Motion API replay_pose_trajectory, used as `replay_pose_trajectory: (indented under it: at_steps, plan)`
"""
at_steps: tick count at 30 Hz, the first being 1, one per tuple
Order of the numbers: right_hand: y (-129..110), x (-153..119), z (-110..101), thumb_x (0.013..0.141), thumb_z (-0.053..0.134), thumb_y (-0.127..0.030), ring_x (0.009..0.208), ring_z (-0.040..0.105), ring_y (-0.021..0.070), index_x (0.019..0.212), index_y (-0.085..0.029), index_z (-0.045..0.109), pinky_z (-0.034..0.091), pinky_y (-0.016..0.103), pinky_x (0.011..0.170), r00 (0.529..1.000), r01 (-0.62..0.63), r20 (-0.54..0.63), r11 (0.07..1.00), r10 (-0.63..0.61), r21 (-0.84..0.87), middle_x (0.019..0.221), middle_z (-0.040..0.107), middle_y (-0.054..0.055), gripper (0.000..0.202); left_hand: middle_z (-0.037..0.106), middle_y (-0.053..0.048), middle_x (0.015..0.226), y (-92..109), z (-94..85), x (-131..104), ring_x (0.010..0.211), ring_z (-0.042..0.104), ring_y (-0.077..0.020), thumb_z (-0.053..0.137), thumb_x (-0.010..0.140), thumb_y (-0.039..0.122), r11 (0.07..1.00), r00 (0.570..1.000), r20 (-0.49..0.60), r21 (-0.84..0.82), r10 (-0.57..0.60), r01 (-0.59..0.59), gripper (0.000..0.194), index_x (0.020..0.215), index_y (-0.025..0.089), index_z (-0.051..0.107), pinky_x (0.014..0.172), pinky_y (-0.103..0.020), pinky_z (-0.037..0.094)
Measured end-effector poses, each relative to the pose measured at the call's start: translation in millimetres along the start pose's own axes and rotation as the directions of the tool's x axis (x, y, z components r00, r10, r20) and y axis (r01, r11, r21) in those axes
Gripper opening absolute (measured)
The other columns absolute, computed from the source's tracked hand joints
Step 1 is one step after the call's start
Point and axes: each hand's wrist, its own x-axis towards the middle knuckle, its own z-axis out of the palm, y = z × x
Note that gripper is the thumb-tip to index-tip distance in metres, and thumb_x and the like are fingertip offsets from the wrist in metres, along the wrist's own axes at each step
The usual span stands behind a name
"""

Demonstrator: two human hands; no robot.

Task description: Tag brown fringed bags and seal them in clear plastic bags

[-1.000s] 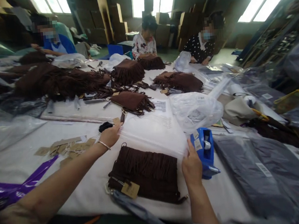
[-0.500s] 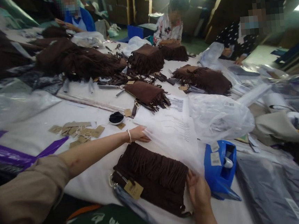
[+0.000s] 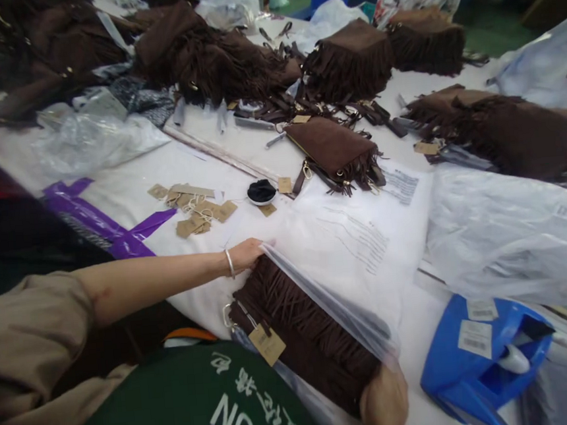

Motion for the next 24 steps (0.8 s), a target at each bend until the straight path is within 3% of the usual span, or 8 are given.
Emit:
replay_pose_trajectory:
  at_steps: [3,6,8,11,15,18,20,24]
  plan:
    - [-20.1,-8.5,4.6,0.083,0.039,-0.052,0.098,0.059,0.0297,0.122,-0.013,0.055,0.049,0.041,0.079,0.991,-0.11,-0.069,0.993,0.113,0.037,0.098,0.069,0.008,0.057,0.034,0.008,0.042,-23.8,4.7,-26.7,0.036,0.028,-0.0071,0.042,0.086,0.057,0.999,0.981,-0.195,-0.05,0.007,-0.017,0.046,0.073,0.016,0.055,0.038,-0.018,0.021]
    - [-22.7,-17.4,2.1,0.086,0.036,-0.049,0.098,0.059,0.0281,0.124,-0.012,0.054,0.048,0.039,0.08,0.985,-0.17,-0.015,0.983,0.172,0.068,0.098,0.069,0.007,0.056,0.045,0.005,0.049,-40.3,0.4,-51.4,0.044,0.04,-0.0093,0.044,0.086,0.055,0.998,0.973,-0.22,0.019,0.066,-0.063,0.043,0.078,0.015,0.059,0.043,-0.019,0.033]
    - [-16.2,-25.5,-4.1,0.086,0.037,-0.048,0.092,0.06,0.0283,0.12,-0.014,0.057,0.049,0.039,0.078,0.971,-0.23,0.084,0.971,0.224,0.067,0.091,0.07,0.006,0.053,0.058,0.001,0.064,-47.4,-6.3,-68.2,0.06,0.053,-0.013,0.044,0.087,0.051,0.974,0.971,-0.157,0.168,0.18,-0.154,0.041,0.082,0.015,0.062,0.057,-0.021,0.044]
    - [-9.5,-43.1,-13.7,0.087,0.037,-0.05,0.083,0.062,0.0267,0.117,-0.018,0.059,0.05,0.038,0.074,0.937,-0.3,0.216,0.949,0.274,0.095,0.085,0.07,0.006,0.049,0.066,-0.002,0.084,-54.1,-18.5,-91.6,0.081,0.059,-0.0163,0.039,0.091,0.043,0.873,0.945,-0.018,0.388,0.328,-0.295,0.037,0.087,0.017,0.065,0.076,-0.023,0.046]
    - [-18.0,-70.5,-19.9,0.089,0.032,-0.053,0.089,0.063,0.0264,0.118,-0.017,0.059,0.051,0.037,0.075,0.909,-0.363,0.266,0.923,0.32,0.13,0.089,0.071,0.008,0.053,0.068,-0.003,0.099,-57.7,-31.2,-110.4,0.094,0.061,-0.0169,0.036,0.093,0.037,0.772,0.915,0.149,0.495,0.376,-0.398,0.035,0.093,0.02,0.067,0.089,-0.023,0.043]
    - [-24.9,-84.7,-20.9,0.089,0.034,-0.046,0.086,0.064,0.0263,0.121,-0.018,0.058,0.052,0.035,0.072,0.94,-0.258,0.254,0.961,0.227,0.095,0.086,0.07,0.01,0.048,0.069,-0.004,0.1,-56.7,-33.0,-116.0,0.092,0.063,-0.0179,0.043,0.089,0.038,0.745,0.931,0.18,0.56,0.318,-0.363,0.03,0.094,0.021,0.067,0.086,-0.022,0.044]
    - [-25.0,-90.3,-19.8,0.088,0.036,-0.039,0.086,0.064,0.0261,0.124,-0.019,0.056,0.052,0.034,0.073,0.958,-0.156,0.254,0.985,0.132,0.077,0.087,0.07,0.01,0.047,0.069,-0.003,0.096,-56.2,-29.0,-118.1,0.09,0.063,-0.0183,0.046,0.087,0.04,0.787,0.953,0.126,0.541,0.274,-0.297,0.029,0.092,0.02,0.066,0.084,-0.023,0.045]
    - [-14.5,-99.0,-12.5,0.082,0.041,-0.029,0.095,0.062,0.0275,0.127,-0.017,0.053,0.051,0.039,0.082,0.981,0.01,0.195,1.0,-0.004,-0.029,0.098,0.067,0.01,0.048,0.067,-0.002,0.073,-63.4,-12.5,-123.8,0.07,0.063,-0.0172,0.045,0.086,0.048,0.971,0.993,-0.092,0.233,0.079,-0.056,0.037,0.087,0.017,0.065,0.064,-0.024,0.05]
